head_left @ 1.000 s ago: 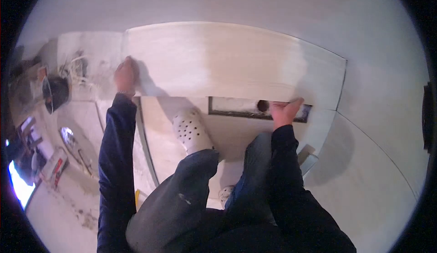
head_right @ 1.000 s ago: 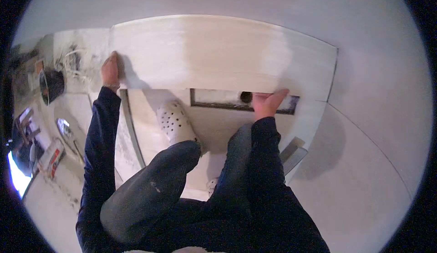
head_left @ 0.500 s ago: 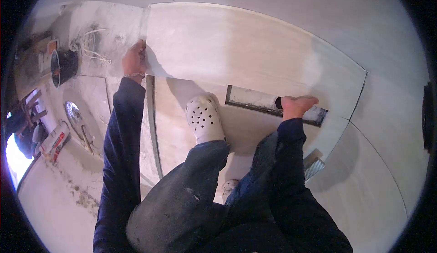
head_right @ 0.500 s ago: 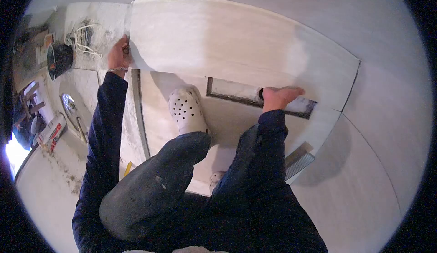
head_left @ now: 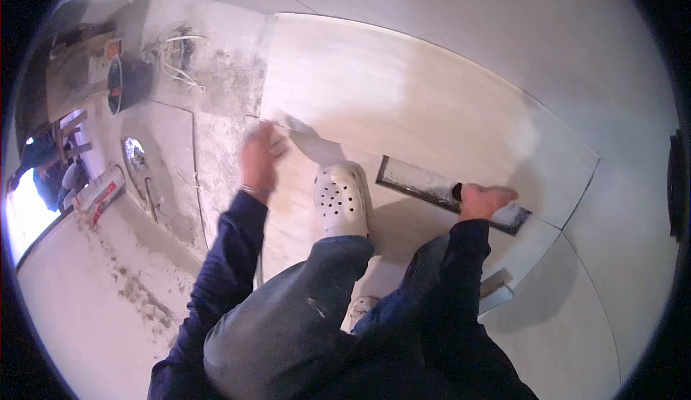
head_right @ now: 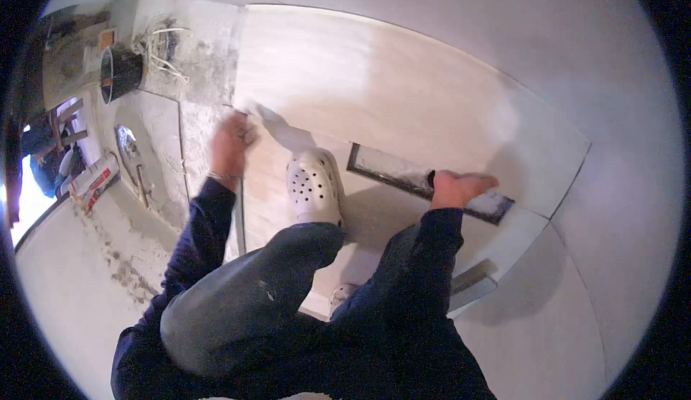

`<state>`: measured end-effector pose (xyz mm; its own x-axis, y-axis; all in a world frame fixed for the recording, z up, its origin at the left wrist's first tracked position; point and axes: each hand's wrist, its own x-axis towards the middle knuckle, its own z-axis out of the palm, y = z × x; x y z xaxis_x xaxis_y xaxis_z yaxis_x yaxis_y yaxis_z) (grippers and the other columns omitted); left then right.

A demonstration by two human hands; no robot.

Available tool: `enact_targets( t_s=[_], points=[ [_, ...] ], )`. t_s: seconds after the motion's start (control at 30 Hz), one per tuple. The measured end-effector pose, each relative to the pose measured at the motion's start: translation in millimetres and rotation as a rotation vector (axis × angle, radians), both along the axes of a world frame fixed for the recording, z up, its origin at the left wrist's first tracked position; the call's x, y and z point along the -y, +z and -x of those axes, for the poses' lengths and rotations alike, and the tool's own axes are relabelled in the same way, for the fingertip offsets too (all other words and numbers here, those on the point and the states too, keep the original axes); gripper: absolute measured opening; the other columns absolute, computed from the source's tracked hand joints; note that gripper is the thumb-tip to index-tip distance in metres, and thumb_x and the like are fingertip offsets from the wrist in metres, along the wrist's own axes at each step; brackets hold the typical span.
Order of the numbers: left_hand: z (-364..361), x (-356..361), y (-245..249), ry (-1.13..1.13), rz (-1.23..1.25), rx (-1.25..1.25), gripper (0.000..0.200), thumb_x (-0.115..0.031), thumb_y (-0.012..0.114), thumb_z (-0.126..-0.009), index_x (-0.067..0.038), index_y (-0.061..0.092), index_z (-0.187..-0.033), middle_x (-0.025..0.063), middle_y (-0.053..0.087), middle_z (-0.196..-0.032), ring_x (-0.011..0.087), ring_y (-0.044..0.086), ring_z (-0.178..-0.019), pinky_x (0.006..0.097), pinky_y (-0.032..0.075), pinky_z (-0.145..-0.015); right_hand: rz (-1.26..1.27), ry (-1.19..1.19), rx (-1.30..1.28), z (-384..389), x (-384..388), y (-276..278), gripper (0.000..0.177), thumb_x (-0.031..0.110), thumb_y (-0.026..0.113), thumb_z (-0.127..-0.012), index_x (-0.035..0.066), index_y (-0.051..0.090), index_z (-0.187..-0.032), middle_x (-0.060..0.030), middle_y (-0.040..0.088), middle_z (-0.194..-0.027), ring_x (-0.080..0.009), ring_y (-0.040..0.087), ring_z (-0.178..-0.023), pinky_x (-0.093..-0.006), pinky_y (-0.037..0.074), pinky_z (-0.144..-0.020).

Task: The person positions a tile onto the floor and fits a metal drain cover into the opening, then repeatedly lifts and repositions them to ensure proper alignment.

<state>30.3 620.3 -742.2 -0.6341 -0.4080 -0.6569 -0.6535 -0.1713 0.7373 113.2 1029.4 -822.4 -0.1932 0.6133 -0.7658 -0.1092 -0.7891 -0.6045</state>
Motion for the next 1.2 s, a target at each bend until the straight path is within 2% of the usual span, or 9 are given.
enact_targets(
  t_s=[0.07,0.2,0.3,0.4,0.47,0.67,1.0,1.07,1.2],
  points=[
    [-10,-42,5,0.152,-0.277,0.16,0.024,-0.02,0.047,-0.099,-0.001,0.051,-0.113,0.0093,0.059,-0.097,0.021,0.061,-0.087,0.0362,0.054,-0.081,0.049,-0.046,-0.039,3,1,5,0.075,0.065,0.016,-0.095,0.011,0.037,-0.143,-0.0066,0.039,-0.147,-0.0277,0.036,-0.134,-0.0446,0.021,-0.115],
    [-16,-45,-32,0.069,-0.287,0.019,0.025,-0.021,0.05,-0.099,0.001,0.051,-0.109,0.0119,0.059,-0.1,0.022,0.061,-0.089,0.0349,0.055,-0.077,-0.055,0.104,0.063,4,9,16,0.074,0.064,0.017,-0.095,0.011,0.036,-0.143,-0.0062,0.039,-0.146,-0.0294,0.036,-0.134,-0.0482,0.025,-0.113],
    [-11,-40,-42,0.146,-0.36,0.066,0.013,-0.015,0.053,-0.097,-0.003,0.051,-0.099,0.0085,0.06,-0.091,0.0212,0.062,-0.081,0.0361,0.055,-0.078,-0.228,0.242,0.166,-5,9,-2,0.075,0.065,0.016,-0.094,0.011,0.035,-0.143,-0.006,0.039,-0.146,-0.0302,0.037,-0.133,-0.0518,0.029,-0.111],
    [-9,-48,-45,0.167,-0.32,0.066,0.016,-0.017,0.049,-0.099,-0.002,0.052,-0.099,0.0099,0.059,-0.091,0.0209,0.06,-0.082,0.0348,0.054,-0.078,-0.191,0.297,-0.041,-7,-1,-10,0.078,0.069,0.015,-0.092,0.013,0.035,-0.144,-0.0064,0.038,-0.147,-0.0307,0.036,-0.134,-0.0535,0.027,-0.112],
    [-8,-45,-48,0.159,-0.35,0.064,0.016,-0.017,0.05,-0.099,-0.001,0.052,-0.099,0.01,0.06,-0.092,0.0213,0.061,-0.082,0.0351,0.055,-0.078,0.063,0.009,-0.109,15,8,14,0.081,0.072,0.013,-0.09,0.016,0.034,-0.145,-0.0065,0.036,-0.149,-0.031,0.034,-0.137,-0.0533,0.025,-0.113],
    [-5,-26,-58,0.008,-0.374,0.122,0.022,-0.018,0.046,-0.1,0.003,0.053,-0.101,0.0128,0.061,-0.095,0.023,0.063,-0.09,0.0337,0.055,-0.084,0.075,0.037,-0.19,-7,-2,-14,0.08,0.073,0.017,-0.09,0.017,0.033,-0.145,-0.0067,0.036,-0.149,-0.0317,0.033,-0.137,-0.0525,0.024,-0.114],
    [1,-7,-72,-0.234,-0.36,0.072,0.019,-0.013,0.044,-0.1,0.005,0.051,-0.099,0.0141,0.061,-0.093,0.0242,0.063,-0.086,0.0357,0.056,-0.082,0.182,0.068,-0.106,12,11,33,0.079,0.071,0.019,-0.091,0.013,0.036,-0.143,-0.0103,0.041,-0.145,-0.0322,0.037,-0.133,-0.0529,0.03,-0.109],
    [3,-6,-75,-0.157,-0.431,0.098,0.02,-0.012,0.043,-0.1,0.006,0.051,-0.1,0.0146,0.06,-0.094,0.025,0.063,-0.087,0.0357,0.056,-0.082,0.215,0.086,-0.305,-5,3,14,0.074,0.068,0.027,-0.093,0.016,0.033,-0.145,-0.0091,0.037,-0.147,-0.0313,0.035,-0.135,-0.0532,0.026,-0.111],
    [4,-4,-75,-0.047,-0.504,0.108,0.019,-0.01,0.043,-0.099,0.007,0.049,-0.103,0.0158,0.059,-0.094,0.0276,0.064,-0.089,0.0361,0.057,-0.081,0.148,0.152,-0.318,-10,3,8,0.07,0.065,0.032,-0.094,0.016,0.033,-0.145,-0.0089,0.038,-0.147,-0.0317,0.035,-0.135,-0.0541,0.026,-0.111]
  ],
)
